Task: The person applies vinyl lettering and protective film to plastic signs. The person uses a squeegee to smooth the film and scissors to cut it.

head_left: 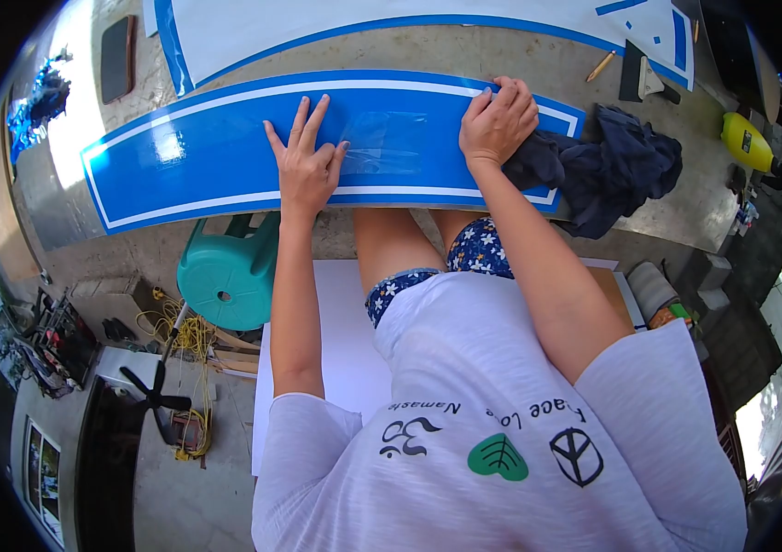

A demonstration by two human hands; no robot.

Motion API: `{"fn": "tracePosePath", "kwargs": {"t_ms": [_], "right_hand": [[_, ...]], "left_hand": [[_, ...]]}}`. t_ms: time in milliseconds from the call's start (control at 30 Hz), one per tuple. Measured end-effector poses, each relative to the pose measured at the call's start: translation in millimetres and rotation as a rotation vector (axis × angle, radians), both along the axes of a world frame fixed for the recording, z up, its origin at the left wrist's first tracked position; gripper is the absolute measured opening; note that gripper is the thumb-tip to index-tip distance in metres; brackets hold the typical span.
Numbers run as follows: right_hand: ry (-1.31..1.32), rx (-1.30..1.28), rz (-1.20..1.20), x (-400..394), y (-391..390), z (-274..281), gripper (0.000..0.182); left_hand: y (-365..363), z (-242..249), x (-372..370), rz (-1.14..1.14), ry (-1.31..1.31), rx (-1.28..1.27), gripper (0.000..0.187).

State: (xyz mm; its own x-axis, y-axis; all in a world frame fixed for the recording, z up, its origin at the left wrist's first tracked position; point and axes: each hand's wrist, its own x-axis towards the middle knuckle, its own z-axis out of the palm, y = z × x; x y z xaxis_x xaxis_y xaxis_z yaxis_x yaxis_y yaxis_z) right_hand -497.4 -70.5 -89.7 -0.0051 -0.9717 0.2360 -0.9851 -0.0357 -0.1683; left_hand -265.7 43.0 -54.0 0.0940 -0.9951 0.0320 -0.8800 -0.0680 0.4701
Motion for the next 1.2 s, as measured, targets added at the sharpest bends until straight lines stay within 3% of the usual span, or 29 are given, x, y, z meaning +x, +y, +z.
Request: {"fn": "tracePosePath", "kwargs": {"t_ms": [367, 567, 1200], "right_hand": [[0.006, -0.003, 0.000, 0.8, -0.4, 1.8, 0.025], [0.011, -0.010, -0.003, 0.2, 0.0, 1.7, 0.024], [-0.003, -0.024, -0.002, -1.1, 0.1, -0.1, 0.025]], "left_hand": [[9.8, -7.8, 23.0, -0.073, 0.091, -0.005, 0.034], [8.6, 3.9, 25.6, 0.019, -0.071, 0.018, 0.033], [21.7, 0.0, 59.7, -0.044, 0.010, -0.028, 0.034]]}}
